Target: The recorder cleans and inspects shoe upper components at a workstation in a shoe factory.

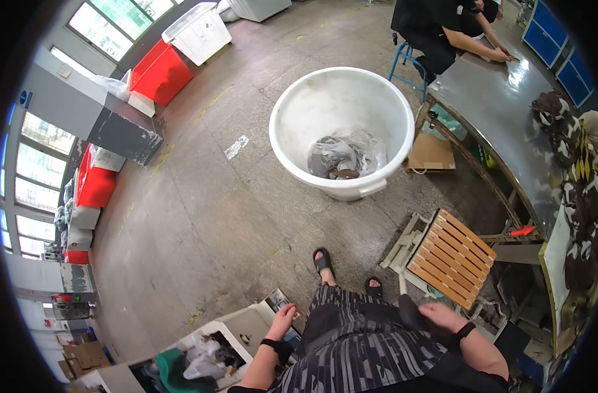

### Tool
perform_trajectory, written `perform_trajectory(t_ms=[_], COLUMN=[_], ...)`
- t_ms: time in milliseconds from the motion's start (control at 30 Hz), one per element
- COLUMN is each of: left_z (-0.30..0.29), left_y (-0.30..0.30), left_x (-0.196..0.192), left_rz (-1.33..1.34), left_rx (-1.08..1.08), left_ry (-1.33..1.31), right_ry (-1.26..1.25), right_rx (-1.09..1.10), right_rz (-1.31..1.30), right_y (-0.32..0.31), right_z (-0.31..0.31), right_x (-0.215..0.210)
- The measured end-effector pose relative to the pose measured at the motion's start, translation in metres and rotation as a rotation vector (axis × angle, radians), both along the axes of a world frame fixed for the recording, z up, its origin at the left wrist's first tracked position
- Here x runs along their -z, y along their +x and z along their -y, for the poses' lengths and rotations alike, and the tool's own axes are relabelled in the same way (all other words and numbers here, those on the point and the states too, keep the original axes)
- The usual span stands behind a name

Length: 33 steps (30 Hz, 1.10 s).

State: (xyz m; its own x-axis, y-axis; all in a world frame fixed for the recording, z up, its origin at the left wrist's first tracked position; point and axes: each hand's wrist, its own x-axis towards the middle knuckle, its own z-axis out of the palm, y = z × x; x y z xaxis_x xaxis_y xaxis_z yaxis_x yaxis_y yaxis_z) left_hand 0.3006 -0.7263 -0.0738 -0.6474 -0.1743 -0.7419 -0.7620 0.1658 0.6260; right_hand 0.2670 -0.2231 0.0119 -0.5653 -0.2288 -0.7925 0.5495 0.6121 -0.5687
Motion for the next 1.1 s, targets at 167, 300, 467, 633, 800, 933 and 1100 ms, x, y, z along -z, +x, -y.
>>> perform_trajectory(t_ms=[167,300,467,633,800,933,1100], left_z=[0.069,0.081,0.07,0.019,-0.035,-0.027,-0.038], left_y=[-0.154,-0.322,-0.473,-0.548,-0.576,-0.571,-0.583], left_x=[0.02,0.005,0.02,0.051,0.047,0.062,0.055], left_rz=[-0.1,-0.422,-0.514,-0.448,-0.366,-0.417,-0.455], left_rx=[0.171,0.206,0.151,0.151,-0.093,-0.098,-0.36], left_ry=[-0.173,-0.421,-0.411,-0.501,-0.652,-0.682,-0.325], right_ry=[0.375,0.029,-0.111,-0.155,0.05,0.055,0.297], right_rx=[0.132,0.408,0.312,0.288,-0.064,-0.426,-0.944], right_rz=[-0.365,-0.256,-0.203,-0.268,-0.325,-0.391,-0.447], right_y=[-0.114,-0.184,-0.3,-0.443,-0.532,-0.571,-0.598], right_z=[0.048,0.114,0.151,0.168,0.187,0.214,0.254], right_x=[0.028,0.028,0.05,0.091,0.192,0.278,0.362])
